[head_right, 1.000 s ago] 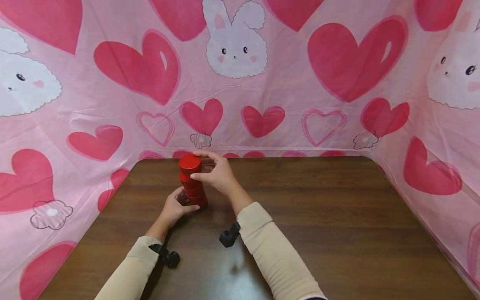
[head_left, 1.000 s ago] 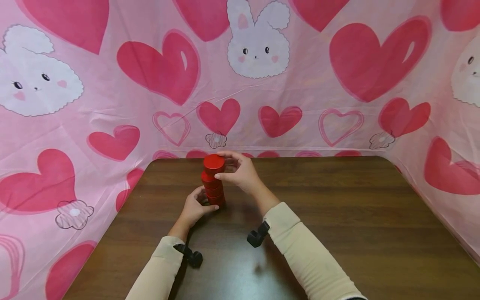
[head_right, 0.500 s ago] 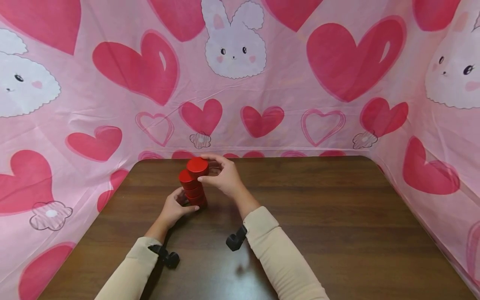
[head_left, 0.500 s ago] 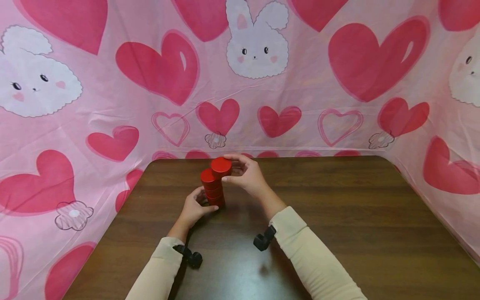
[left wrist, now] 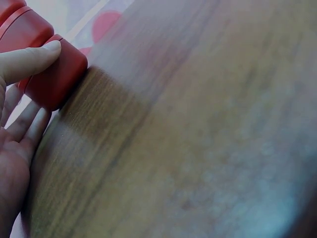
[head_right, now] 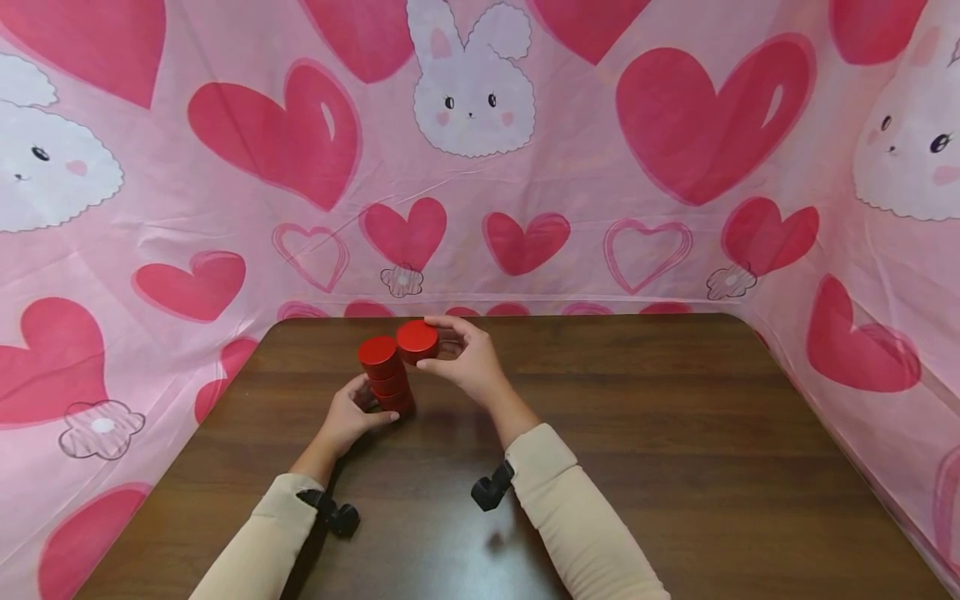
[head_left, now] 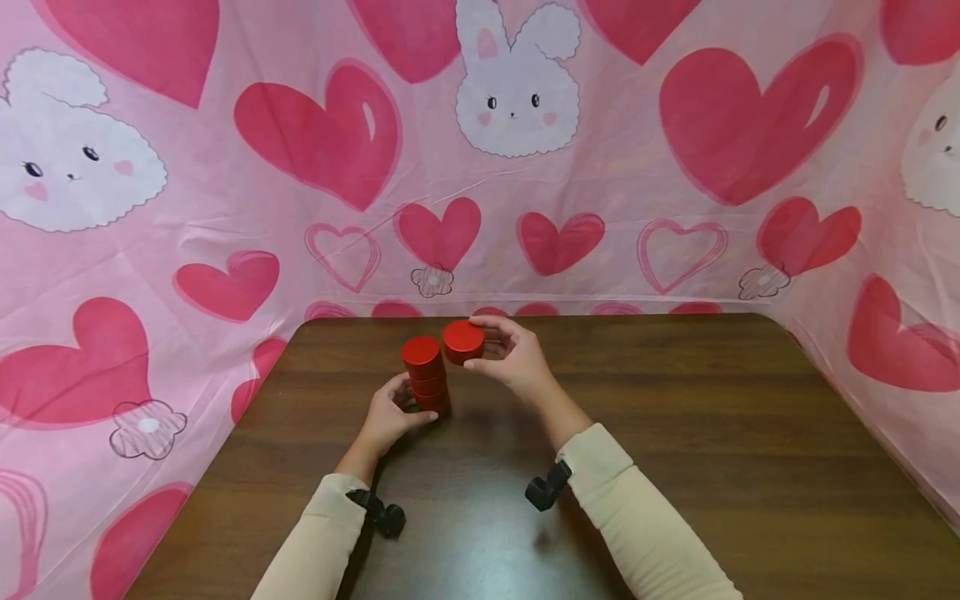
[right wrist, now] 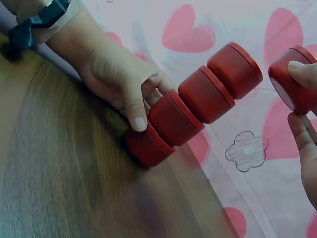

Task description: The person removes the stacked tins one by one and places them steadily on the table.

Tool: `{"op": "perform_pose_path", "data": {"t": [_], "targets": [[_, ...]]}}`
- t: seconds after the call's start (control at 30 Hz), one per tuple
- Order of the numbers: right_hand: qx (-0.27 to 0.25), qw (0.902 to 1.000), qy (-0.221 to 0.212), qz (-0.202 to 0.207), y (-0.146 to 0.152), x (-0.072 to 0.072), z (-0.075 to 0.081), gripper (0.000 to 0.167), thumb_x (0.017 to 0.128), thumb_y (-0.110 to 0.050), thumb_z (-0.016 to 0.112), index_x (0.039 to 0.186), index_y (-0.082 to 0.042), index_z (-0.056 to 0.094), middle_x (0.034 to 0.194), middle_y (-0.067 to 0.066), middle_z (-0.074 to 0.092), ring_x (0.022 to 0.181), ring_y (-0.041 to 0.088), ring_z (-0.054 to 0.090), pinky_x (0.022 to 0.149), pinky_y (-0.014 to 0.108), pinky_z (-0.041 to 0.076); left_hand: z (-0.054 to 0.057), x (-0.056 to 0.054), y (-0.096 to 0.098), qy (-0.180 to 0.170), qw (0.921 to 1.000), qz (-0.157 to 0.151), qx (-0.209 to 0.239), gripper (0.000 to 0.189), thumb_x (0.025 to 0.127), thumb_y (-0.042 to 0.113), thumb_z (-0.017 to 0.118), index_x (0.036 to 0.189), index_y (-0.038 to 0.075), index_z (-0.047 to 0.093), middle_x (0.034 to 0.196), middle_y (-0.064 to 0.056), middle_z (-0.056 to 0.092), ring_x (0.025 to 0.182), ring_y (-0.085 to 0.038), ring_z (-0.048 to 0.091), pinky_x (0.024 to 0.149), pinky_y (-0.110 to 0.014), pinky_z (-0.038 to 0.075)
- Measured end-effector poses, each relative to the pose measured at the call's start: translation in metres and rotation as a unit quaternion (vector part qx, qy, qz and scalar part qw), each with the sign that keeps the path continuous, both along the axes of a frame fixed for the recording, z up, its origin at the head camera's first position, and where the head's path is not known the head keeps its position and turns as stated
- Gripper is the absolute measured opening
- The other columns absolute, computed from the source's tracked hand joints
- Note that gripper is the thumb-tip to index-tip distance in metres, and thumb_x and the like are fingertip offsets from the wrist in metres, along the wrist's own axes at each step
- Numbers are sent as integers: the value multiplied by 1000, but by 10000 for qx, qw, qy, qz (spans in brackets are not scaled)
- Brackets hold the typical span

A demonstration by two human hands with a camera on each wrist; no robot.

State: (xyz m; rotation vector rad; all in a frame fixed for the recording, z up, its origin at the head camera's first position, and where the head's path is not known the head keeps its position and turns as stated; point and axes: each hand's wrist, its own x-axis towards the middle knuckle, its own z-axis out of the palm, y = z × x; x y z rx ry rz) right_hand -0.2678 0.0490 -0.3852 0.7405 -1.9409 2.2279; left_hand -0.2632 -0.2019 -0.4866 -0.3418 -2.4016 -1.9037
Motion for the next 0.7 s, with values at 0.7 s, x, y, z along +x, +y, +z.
{"op": "perform_pose_path", "data": {"t": [0.7], "targets": [[171,9996,-61,-235,26,7,-15,58,74,12,78,128,4,59,123,21,61,110,31,59,95,32,49,14,8,4,-74,10000,-55,34,67,70,-3,85,129,0,55,125,-19,62,115,-34,57,101,-45,44]]}}
